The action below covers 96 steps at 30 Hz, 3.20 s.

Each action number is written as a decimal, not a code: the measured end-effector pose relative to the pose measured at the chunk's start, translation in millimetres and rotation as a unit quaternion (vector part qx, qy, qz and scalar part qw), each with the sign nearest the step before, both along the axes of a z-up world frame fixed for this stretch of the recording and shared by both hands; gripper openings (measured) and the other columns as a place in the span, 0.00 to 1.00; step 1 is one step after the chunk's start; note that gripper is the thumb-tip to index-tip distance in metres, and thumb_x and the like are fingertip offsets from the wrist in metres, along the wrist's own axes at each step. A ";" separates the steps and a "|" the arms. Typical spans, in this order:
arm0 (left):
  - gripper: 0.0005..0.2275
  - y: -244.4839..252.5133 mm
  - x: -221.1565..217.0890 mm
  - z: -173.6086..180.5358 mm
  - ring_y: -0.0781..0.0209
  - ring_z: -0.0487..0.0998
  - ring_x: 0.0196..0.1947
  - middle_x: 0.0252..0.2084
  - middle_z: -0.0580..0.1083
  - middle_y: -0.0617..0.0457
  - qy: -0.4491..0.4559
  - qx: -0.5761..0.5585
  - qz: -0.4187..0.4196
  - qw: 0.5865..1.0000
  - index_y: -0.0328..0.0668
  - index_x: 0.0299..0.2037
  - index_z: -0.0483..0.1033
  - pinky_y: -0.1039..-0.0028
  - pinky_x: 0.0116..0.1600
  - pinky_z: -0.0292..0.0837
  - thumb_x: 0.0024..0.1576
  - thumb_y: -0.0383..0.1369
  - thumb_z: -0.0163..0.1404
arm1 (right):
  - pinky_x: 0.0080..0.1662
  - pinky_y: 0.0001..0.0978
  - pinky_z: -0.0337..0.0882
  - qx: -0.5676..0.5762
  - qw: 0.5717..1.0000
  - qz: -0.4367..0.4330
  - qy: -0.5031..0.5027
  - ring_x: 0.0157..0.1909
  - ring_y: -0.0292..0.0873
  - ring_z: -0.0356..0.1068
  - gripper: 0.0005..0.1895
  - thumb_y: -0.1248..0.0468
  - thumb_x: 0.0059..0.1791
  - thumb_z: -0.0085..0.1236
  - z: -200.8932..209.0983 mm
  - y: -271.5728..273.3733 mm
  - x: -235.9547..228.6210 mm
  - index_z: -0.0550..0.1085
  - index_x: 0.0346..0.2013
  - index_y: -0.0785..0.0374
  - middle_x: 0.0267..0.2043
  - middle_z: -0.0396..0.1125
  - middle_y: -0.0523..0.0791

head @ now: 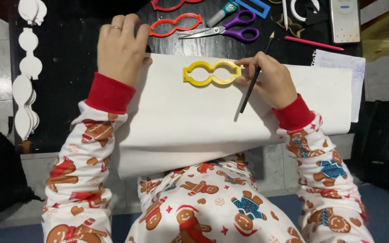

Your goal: Tracing a plastic stencil onto a sheet of paper using a pencil

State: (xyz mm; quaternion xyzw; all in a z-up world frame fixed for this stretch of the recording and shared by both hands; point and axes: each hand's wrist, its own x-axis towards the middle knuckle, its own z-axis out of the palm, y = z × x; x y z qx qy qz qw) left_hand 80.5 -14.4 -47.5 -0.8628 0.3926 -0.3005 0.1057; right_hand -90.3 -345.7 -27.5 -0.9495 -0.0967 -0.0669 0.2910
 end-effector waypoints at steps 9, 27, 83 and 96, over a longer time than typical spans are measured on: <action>0.29 -46.7 -45.0 -31.9 0.45 0.74 0.48 0.50 0.69 0.47 0.403 -0.166 -0.148 0.888 0.44 0.58 0.70 0.61 0.49 0.71 0.52 0.51 0.63 | 0.51 0.31 0.71 0.130 0.990 -0.054 -0.016 0.50 0.47 0.76 0.20 0.61 0.50 0.73 -30.4 -7.2 -3.7 0.65 0.35 0.59 0.50 0.77 0.46; 0.22 -55.9 -38.2 -41.4 0.50 0.76 0.48 0.50 0.66 0.52 0.417 -0.233 -0.123 0.870 0.46 0.58 0.75 0.63 0.51 0.72 0.59 0.47 0.61 | 0.48 0.25 0.74 0.165 0.983 -0.082 -0.012 0.47 0.45 0.77 0.21 0.67 0.51 0.73 -36.5 -8.3 6.4 0.63 0.36 0.62 0.52 0.76 0.51; 0.16 -72.6 -25.7 -25.9 0.37 0.59 0.71 0.72 0.59 0.41 0.315 -0.164 -0.168 0.920 0.58 0.45 0.83 0.46 0.62 0.63 0.48 0.44 0.67 | 0.43 0.35 0.74 0.003 0.998 -0.029 -0.048 0.56 0.49 0.77 0.21 0.68 0.52 0.69 -17.4 1.0 3.2 0.59 0.34 0.62 0.51 0.77 0.52; 0.22 -70.9 -10.9 -28.8 0.40 0.44 0.75 0.74 0.54 0.41 0.437 -0.174 -0.159 0.868 0.61 0.54 0.82 0.33 0.70 0.42 0.51 0.51 0.65 | 0.41 0.33 0.75 0.002 0.999 -0.026 -0.042 0.55 0.49 0.78 0.21 0.67 0.52 0.69 -16.2 -1.6 4.9 0.61 0.33 0.62 0.50 0.77 0.52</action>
